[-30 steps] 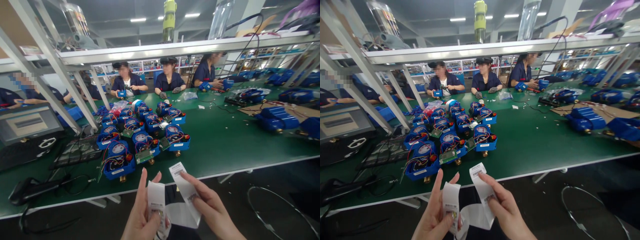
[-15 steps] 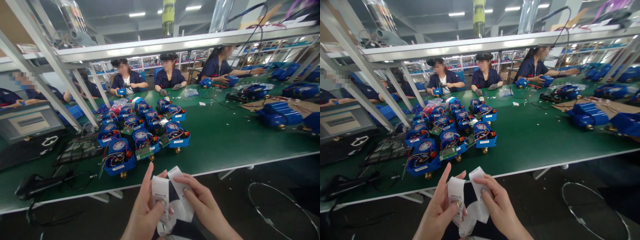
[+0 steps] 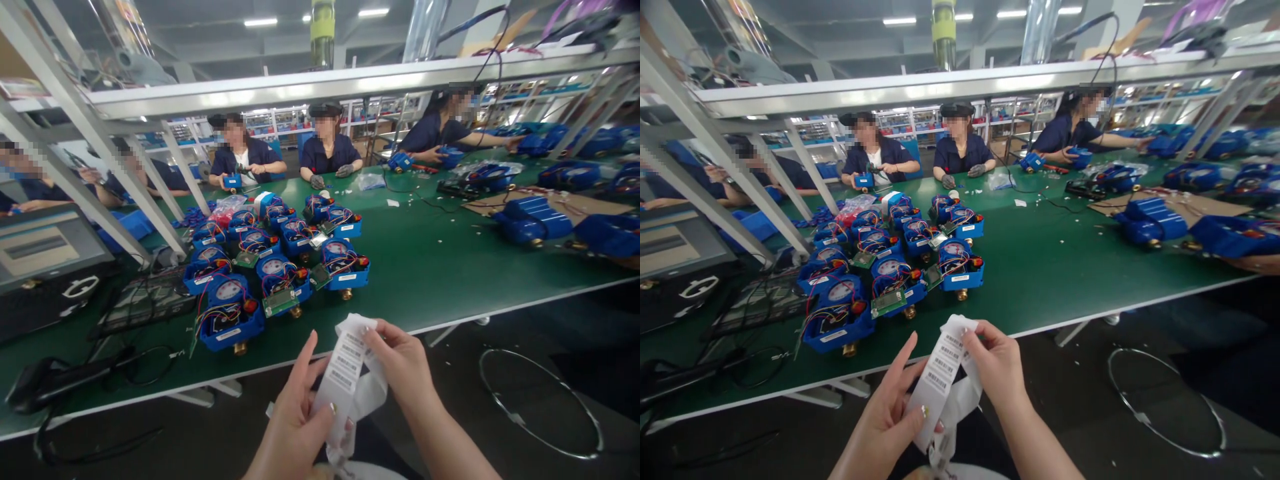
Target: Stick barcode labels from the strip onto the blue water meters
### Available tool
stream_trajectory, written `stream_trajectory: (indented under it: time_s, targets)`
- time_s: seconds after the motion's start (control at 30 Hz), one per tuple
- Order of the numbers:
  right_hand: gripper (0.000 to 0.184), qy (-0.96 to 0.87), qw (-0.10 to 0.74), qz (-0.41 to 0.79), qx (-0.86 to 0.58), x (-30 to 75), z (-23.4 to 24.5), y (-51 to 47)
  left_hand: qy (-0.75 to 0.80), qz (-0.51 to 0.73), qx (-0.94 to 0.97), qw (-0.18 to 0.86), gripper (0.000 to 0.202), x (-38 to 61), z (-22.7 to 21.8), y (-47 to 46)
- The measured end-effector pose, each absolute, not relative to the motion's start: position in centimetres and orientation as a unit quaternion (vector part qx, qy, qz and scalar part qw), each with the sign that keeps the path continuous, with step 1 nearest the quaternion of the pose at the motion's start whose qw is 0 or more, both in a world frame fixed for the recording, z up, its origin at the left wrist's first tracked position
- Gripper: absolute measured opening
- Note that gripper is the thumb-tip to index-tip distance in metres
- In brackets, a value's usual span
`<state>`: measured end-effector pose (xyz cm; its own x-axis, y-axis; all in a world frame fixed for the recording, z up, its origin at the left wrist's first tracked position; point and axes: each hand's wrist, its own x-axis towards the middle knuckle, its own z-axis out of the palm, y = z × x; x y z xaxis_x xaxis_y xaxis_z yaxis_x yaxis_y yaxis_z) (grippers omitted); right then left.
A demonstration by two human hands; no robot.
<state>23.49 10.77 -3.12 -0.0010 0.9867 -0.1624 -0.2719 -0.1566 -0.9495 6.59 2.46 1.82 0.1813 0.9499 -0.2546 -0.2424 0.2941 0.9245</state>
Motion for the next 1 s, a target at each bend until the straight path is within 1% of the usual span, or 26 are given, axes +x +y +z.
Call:
stream_trajectory:
  time_s: [0.07,0.2,0.37,0.5,0.63,0.8,0.93,1.0]
  targets:
    - [0.049,-0.361,0.538,0.592,-0.479,23.6,-2.7,10.9,0.453,0.439,0.386,0.673,0.091,6.5,2.1,2.5]
    - [0.052,-0.329,0.568,0.567,-0.497,24.0,-1.9,11.4,0.476,0.393,0.392,0.683,0.084,6.3,2.4,2.4]
    - [0.052,-0.321,0.594,0.538,-0.505,24.8,-1.8,12.2,0.512,0.356,0.400,0.671,0.069,6.0,1.8,2.4]
    - [0.049,-0.350,0.584,0.547,-0.488,24.9,-2.0,12.1,0.485,0.338,0.431,0.681,0.057,5.8,1.6,2.3]
    - [0.042,-0.401,0.566,0.556,-0.458,24.8,-2.3,11.7,0.444,0.337,0.457,0.693,0.047,5.9,2.5,2.7]
    - [0.029,-0.472,0.554,0.540,-0.422,24.2,-2.1,11.2,0.403,0.340,0.456,0.717,0.059,6.9,2.9,4.1]
    - [0.024,-0.530,0.542,0.506,-0.411,23.3,-1.2,10.3,0.492,0.288,0.465,0.678,0.065,7.2,1.9,4.9]
    - [0.023,-0.549,0.546,0.490,-0.399,23.0,-1.0,10.1,0.512,0.289,0.444,0.676,0.067,6.9,1.1,5.1]
